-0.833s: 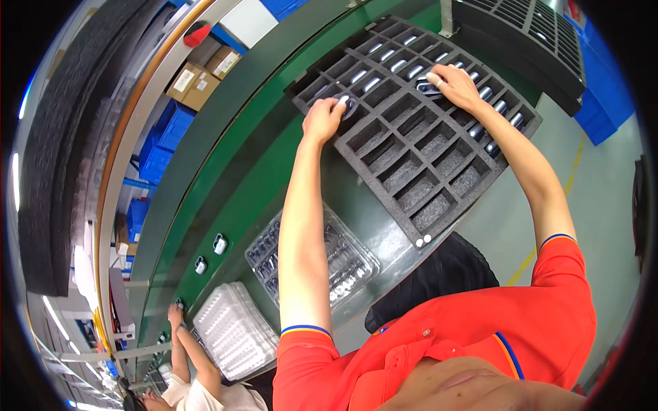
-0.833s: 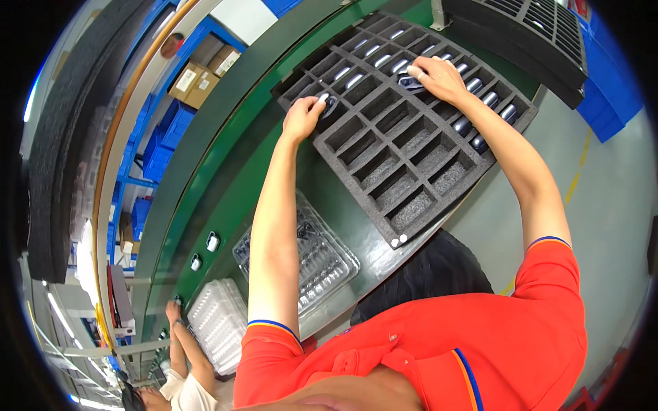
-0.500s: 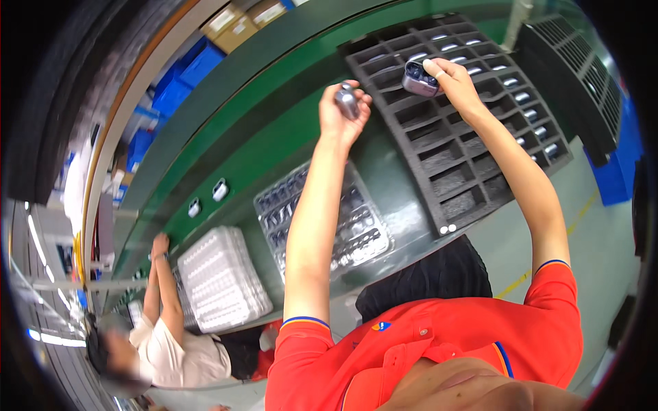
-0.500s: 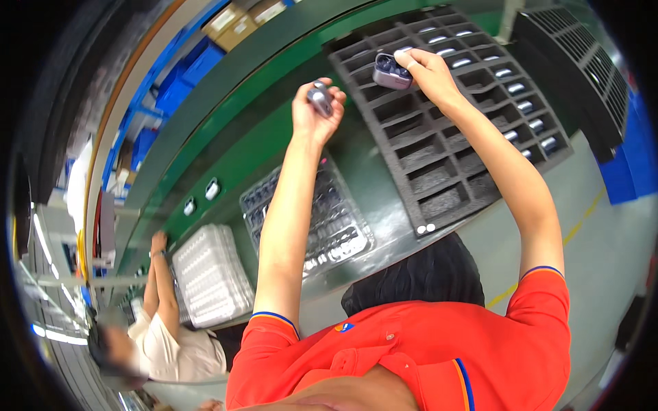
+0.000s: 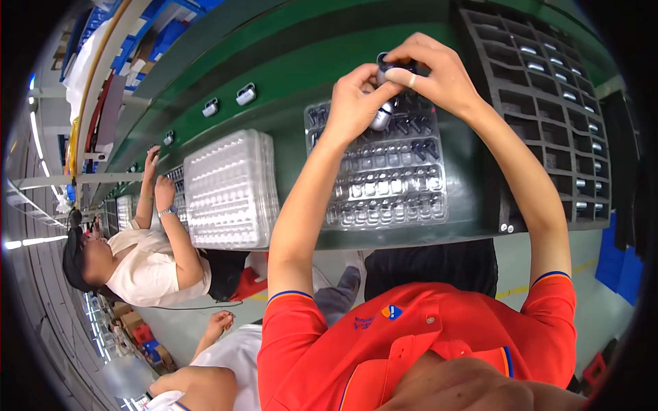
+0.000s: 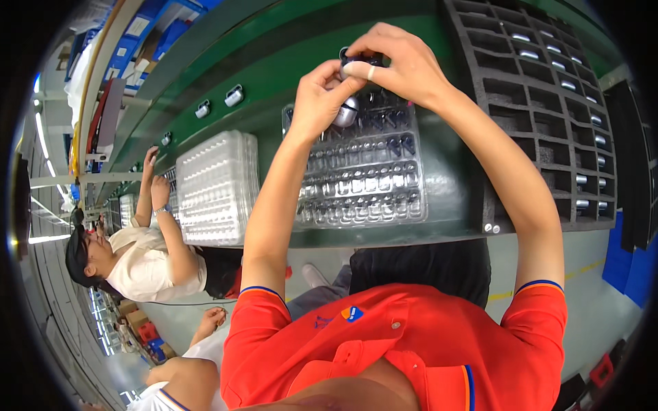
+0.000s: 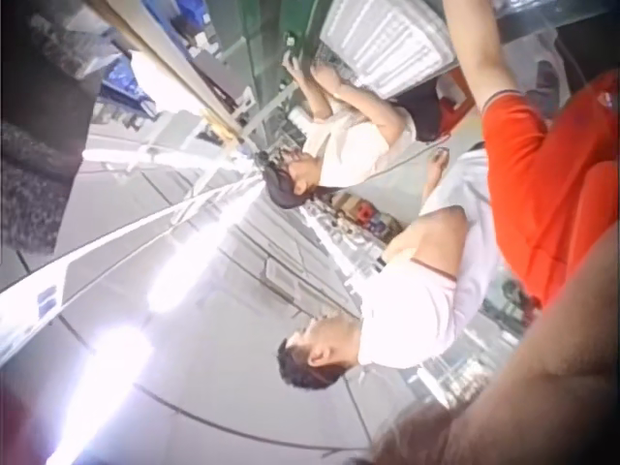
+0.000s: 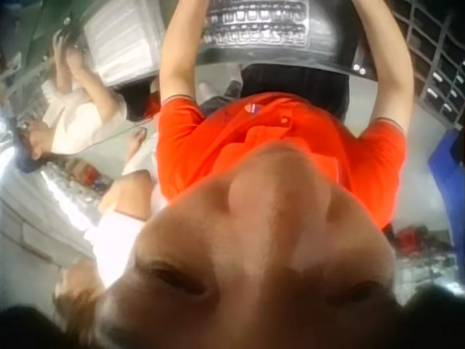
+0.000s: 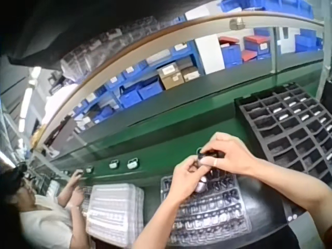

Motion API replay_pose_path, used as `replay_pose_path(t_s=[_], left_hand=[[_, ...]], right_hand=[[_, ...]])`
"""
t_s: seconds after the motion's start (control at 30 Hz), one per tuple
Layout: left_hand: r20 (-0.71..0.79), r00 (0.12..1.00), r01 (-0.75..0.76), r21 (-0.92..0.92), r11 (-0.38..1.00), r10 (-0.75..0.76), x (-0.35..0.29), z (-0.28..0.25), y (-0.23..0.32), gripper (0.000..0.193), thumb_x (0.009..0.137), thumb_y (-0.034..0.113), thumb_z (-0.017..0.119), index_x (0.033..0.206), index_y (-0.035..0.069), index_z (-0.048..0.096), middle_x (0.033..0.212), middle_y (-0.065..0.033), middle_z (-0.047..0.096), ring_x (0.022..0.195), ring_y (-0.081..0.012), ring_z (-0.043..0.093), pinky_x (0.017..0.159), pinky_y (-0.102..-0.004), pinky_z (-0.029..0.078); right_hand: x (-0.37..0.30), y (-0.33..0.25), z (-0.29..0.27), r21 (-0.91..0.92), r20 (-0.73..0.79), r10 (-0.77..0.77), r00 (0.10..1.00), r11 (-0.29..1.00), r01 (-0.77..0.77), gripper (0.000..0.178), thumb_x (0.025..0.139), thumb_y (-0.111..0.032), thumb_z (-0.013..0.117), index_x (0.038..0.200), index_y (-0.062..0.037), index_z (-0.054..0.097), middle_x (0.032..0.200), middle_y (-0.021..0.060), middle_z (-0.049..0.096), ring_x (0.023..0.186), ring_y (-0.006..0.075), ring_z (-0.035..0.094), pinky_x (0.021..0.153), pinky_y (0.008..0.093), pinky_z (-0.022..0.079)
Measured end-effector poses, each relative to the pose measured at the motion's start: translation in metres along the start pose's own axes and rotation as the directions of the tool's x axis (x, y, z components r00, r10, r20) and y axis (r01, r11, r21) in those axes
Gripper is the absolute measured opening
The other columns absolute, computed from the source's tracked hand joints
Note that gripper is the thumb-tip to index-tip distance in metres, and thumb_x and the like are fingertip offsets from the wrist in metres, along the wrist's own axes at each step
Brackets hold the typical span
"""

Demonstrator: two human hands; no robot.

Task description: Packing electronic components, likely earbud cases, into plastic trays and sorting them into crates on a production line.

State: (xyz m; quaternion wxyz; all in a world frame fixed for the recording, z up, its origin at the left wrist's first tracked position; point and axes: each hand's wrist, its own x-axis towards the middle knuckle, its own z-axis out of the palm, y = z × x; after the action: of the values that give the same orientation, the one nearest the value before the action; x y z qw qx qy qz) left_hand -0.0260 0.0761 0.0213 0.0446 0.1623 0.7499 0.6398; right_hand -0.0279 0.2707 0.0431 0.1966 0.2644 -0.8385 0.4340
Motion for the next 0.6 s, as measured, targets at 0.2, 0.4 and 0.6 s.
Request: replay_pose_path(t_s=[0.2, 0.4, 0.6], left_hand=[[-0.015, 0.987, -0.155, 0.207, 0.966, 0.161, 0.005, -0.030, -0.006, 0.036, 0.078, 0.026, 0.085, 0.100, 0.001, 0.071, 0.076, -0.0011, 0.065, 0.068, -0.0086, 0.055, 0.063, -0.0252, 0.047], [-0.165, 0.980, 0.181, 0.520, 0.835, -0.110, 0.070, -0.086, -0.049, 0.035, 0.078, 0.027, 0.081, 0.102, 0.002, 0.074, 0.081, -0.0108, 0.072, 0.079, -0.0205, 0.070, 0.075, -0.0376, 0.054], [-0.204, 0.979, 0.134, 0.626, 0.768, -0.004, 0.147, -0.110, -0.143, 0.043, 0.080, 0.043, 0.077, 0.093, 0.003, 0.076, 0.081, -0.0147, 0.074, 0.079, -0.0258, 0.073, 0.073, -0.0393, 0.055]], right_hand=[[0.019, -0.006, 0.020, 0.109, -0.023, -0.072, 0.997, 0.991, 0.074, 0.015, 0.090, -0.015, 0.070, 0.094, -0.0011, 0.071, 0.087, 0.0055, 0.062, 0.078, 0.0132, 0.059, 0.069, 0.0276, 0.047], [-0.007, 0.007, 0.021, 0.172, 0.145, 0.042, 0.989, 0.983, -0.067, 0.017, 0.089, -0.018, 0.071, 0.098, -0.0034, 0.072, 0.095, 0.0057, 0.064, 0.092, 0.0198, 0.062, 0.081, 0.0308, 0.048], [-0.057, -0.014, 0.036, 0.030, 0.385, -0.071, 0.920, 0.997, 0.065, 0.021, 0.080, -0.012, 0.077, 0.100, -0.0073, 0.073, 0.094, 0.0056, 0.066, 0.094, 0.0261, 0.059, 0.086, 0.0390, 0.048]])
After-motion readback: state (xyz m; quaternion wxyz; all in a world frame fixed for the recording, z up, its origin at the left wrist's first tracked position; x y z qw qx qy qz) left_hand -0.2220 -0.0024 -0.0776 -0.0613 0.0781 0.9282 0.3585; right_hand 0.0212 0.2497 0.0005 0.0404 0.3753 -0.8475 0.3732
